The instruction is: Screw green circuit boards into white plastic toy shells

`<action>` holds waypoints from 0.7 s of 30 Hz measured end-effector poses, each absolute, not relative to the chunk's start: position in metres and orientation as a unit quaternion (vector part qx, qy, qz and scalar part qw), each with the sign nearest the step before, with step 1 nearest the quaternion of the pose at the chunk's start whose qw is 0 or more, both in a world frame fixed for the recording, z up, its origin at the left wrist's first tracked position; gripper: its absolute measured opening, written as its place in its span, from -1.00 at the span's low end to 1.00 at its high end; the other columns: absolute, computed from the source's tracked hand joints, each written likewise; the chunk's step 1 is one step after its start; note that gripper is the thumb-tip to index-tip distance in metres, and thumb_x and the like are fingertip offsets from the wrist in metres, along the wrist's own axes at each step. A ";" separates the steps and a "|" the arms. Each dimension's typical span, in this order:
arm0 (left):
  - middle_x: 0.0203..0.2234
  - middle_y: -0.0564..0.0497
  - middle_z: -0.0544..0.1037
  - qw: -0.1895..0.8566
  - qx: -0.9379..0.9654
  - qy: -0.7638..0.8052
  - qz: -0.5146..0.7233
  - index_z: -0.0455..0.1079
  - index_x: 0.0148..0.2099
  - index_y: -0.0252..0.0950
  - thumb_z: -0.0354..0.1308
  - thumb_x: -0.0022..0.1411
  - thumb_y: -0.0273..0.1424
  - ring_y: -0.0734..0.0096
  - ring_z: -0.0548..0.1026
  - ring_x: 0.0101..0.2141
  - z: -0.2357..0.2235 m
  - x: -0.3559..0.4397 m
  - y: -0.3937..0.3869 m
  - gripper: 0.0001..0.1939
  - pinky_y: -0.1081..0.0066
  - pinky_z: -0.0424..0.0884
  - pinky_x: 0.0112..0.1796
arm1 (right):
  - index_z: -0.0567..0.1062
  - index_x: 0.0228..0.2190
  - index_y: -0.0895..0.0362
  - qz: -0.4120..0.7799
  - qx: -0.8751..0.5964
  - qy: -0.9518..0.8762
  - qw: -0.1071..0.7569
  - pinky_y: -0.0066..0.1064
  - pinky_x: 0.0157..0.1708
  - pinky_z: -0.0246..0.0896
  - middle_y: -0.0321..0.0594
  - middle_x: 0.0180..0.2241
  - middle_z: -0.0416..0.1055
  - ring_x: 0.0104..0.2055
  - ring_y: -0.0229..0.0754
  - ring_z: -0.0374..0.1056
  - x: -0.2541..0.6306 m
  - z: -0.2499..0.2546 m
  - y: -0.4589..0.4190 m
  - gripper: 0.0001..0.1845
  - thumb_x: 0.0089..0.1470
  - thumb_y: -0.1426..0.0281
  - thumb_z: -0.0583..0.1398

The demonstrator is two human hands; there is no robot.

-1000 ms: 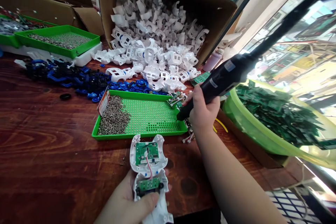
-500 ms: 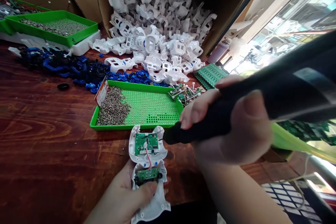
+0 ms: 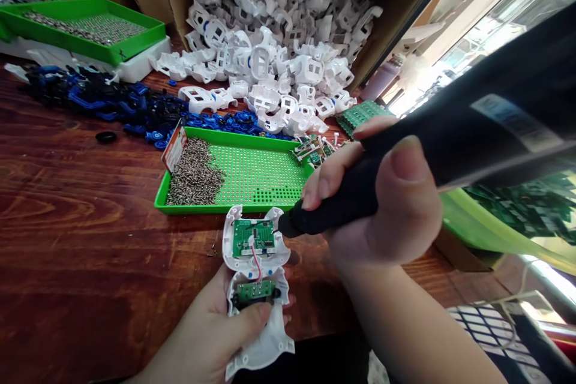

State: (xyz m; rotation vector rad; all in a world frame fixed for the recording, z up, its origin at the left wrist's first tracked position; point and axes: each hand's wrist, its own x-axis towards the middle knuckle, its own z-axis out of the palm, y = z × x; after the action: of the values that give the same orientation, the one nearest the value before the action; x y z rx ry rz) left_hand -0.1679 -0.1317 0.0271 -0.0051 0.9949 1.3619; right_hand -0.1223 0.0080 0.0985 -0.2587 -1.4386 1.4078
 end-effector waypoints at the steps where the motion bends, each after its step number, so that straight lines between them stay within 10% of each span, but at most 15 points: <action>1: -0.46 0.01 0.53 0.664 -0.006 0.441 0.604 0.35 -0.03 -0.31 0.34 -0.05 -0.41 0.45 0.40 -0.48 0.027 -0.168 -0.132 -0.51 0.50 0.32 -0.43 | 0.28 -0.44 0.06 0.589 -0.108 -0.600 0.530 -0.44 -0.78 0.05 -0.47 -0.76 0.20 -0.79 -0.29 0.16 -0.123 0.099 0.008 -0.70 -0.09 0.17 0.25; 21: -0.41 0.00 0.55 0.647 -0.007 0.462 0.606 0.37 -0.06 -0.29 0.37 -0.10 -0.36 0.43 0.41 -0.48 0.029 -0.166 -0.133 -0.49 0.49 0.31 -0.44 | 0.33 -0.61 0.03 0.585 -0.180 -0.617 0.496 -0.37 -0.84 0.02 -0.44 -0.86 0.07 -0.85 -0.22 0.08 -0.122 0.119 -0.002 -0.53 -0.02 -0.08 0.07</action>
State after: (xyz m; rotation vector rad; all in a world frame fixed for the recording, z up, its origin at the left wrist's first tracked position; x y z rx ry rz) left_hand -0.1658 -0.1329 0.0285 -0.0165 1.0501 1.3790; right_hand -0.1216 -0.0019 0.1193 -0.4358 -1.4941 1.4162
